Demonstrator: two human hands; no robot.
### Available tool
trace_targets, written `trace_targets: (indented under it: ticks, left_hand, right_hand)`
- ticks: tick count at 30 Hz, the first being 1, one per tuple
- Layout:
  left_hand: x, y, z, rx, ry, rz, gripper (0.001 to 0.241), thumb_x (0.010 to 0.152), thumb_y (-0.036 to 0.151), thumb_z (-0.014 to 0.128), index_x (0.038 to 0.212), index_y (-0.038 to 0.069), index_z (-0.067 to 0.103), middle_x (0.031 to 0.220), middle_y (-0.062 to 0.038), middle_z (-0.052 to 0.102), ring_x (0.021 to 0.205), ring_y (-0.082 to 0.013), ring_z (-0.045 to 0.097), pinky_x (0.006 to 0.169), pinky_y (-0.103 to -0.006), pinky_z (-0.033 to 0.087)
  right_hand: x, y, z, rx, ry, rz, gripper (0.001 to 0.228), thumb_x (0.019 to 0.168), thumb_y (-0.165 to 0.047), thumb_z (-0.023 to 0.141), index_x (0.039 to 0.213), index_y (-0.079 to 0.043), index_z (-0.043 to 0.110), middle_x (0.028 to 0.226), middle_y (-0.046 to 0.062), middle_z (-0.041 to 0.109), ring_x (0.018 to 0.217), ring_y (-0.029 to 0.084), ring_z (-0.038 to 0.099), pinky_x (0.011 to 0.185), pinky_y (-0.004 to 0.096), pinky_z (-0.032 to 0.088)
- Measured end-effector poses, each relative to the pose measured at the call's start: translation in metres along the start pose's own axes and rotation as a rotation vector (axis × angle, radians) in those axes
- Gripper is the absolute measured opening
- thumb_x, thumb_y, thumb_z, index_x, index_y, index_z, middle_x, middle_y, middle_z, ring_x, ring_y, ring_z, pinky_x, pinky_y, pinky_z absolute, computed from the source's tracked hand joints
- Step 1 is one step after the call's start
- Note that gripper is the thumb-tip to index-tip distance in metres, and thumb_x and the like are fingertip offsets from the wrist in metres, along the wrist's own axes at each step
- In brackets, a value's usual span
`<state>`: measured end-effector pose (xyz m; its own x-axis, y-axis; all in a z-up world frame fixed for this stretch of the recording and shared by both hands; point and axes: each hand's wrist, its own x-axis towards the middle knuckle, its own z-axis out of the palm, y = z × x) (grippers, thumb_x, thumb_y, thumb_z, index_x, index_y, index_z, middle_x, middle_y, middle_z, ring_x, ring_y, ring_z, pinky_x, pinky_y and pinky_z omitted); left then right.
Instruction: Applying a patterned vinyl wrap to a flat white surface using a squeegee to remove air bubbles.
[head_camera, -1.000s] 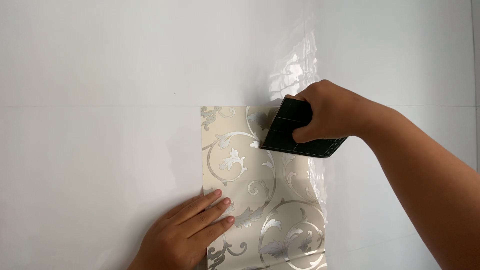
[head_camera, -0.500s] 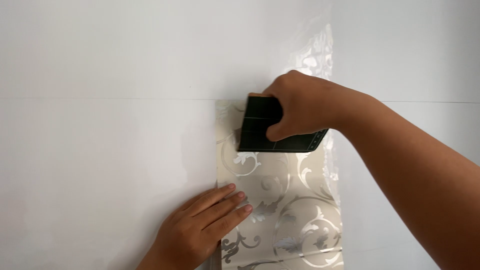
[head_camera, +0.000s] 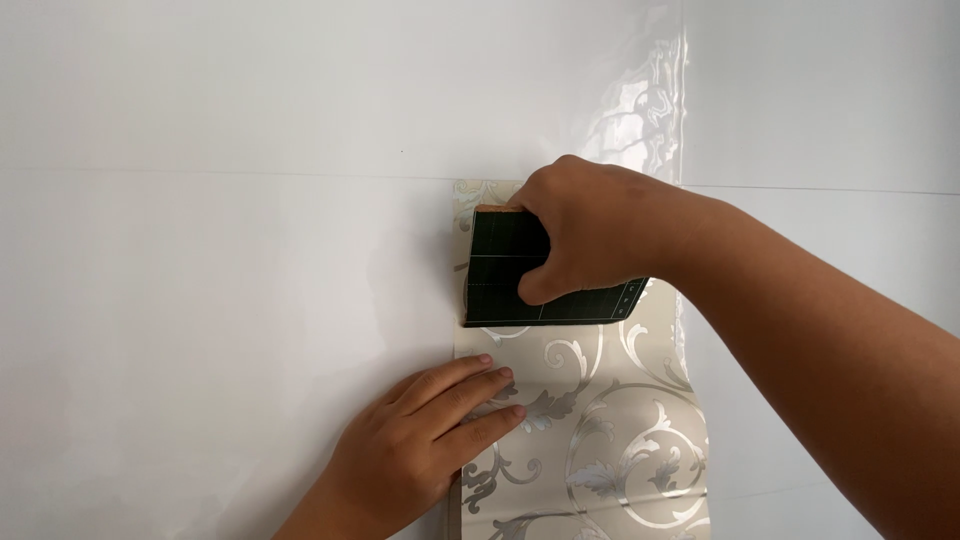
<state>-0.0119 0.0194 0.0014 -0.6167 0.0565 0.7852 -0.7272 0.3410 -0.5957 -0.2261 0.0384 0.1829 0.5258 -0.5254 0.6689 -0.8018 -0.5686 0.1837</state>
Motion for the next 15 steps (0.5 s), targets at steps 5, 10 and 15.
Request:
trace_targets:
  ticks: [5, 10, 15]
  left_hand:
    - [-0.034, 0.008, 0.019, 0.212, 0.212, -0.029, 0.034, 0.090, 0.016, 0.081, 0.121, 0.013, 0.068, 0.132, -0.011, 0.058, 0.130, -0.0301, 0.060, 0.117, -0.0520, 0.051]
    - [-0.109, 0.016, 0.043, 0.397, 0.054, -0.097, 0.010, 0.093, 0.016, 0.074, 0.095, 0.025, 0.070, 0.107, 0.002, 0.060, 0.117, -0.0203, 0.056, 0.121, -0.0604, 0.033]
    - [-0.090, 0.029, 0.026, 0.490, 0.041, 0.096, 0.013, 0.103, 0.024, 0.072, 0.116, 0.026, 0.077, 0.109, 0.010, 0.072, 0.117, -0.0107, 0.060, 0.113, -0.0398, 0.039]
  right_hand:
    - [0.003, 0.007, 0.003, 0.046, -0.002, 0.009, 0.039, 0.071, -0.020, 0.085, 0.110, -0.015, 0.082, 0.091, 0.005, 0.084, 0.070, 0.023, 0.079, 0.065, 0.034, 0.067]
    - [0.003, 0.008, 0.002, 0.125, -0.007, 0.033, 0.047, 0.070, -0.019, 0.085, 0.117, -0.015, 0.081, 0.096, 0.006, 0.085, 0.074, 0.024, 0.080, 0.071, 0.034, 0.068]
    - [0.006, 0.000, -0.012, 0.131, 0.043, -0.055, 0.046, 0.071, -0.013, 0.088, 0.116, -0.011, 0.080, 0.096, 0.010, 0.085, 0.070, 0.027, 0.083, 0.064, 0.035, 0.071]
